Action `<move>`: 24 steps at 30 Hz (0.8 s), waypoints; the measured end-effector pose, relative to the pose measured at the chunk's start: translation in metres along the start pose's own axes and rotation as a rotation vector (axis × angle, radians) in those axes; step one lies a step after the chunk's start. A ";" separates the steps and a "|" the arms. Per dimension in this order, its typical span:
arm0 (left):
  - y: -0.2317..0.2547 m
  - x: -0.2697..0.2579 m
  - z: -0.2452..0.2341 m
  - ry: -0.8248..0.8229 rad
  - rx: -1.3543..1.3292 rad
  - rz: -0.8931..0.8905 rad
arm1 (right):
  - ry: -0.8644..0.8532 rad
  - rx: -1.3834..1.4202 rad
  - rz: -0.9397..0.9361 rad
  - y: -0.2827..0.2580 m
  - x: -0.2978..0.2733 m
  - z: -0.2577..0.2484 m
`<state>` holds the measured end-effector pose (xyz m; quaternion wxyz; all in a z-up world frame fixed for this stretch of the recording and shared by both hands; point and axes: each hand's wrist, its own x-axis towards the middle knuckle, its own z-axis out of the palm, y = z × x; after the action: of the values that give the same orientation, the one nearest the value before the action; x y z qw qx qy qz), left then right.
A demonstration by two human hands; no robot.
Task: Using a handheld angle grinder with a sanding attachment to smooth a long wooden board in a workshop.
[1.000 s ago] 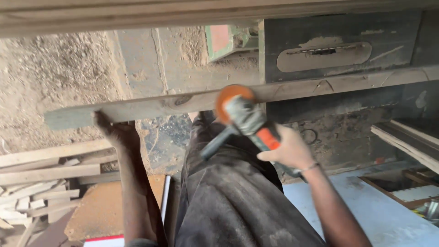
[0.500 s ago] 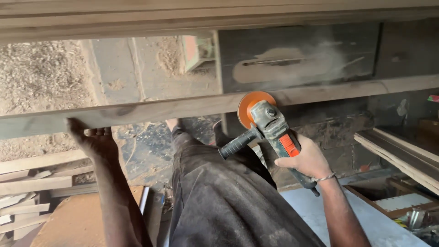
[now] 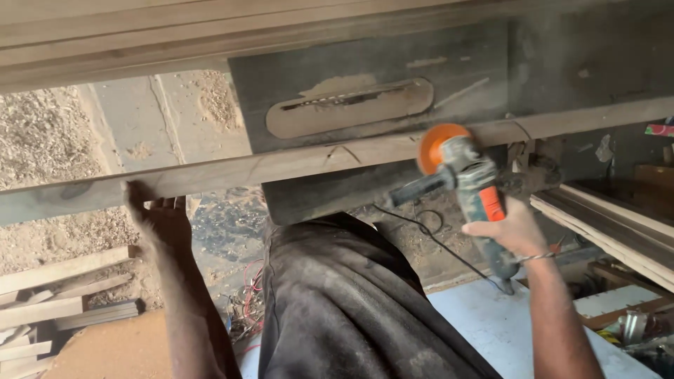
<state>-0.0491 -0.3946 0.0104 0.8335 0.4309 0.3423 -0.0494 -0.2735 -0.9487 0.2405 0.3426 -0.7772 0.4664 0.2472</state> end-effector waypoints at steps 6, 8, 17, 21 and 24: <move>-0.015 0.001 0.008 -0.026 0.036 0.057 | 0.106 0.210 -0.137 0.063 0.022 -0.020; -0.013 -0.006 0.021 -0.031 0.038 0.079 | 0.132 0.296 -0.221 0.058 0.018 -0.014; -0.013 -0.163 0.091 -0.155 1.055 0.849 | -0.139 0.127 -0.295 -0.069 -0.037 0.110; 0.023 -0.199 0.115 -0.555 1.284 0.548 | -0.248 0.093 -0.558 -0.133 -0.064 0.146; 0.011 -0.200 0.104 -0.560 1.251 0.421 | -0.272 0.082 -0.617 -0.138 -0.073 0.143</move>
<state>-0.1422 -0.5083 0.1815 0.4785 0.8561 -0.0672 -0.1834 -0.1913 -0.7534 0.2413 0.4913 -0.8271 0.1690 0.2145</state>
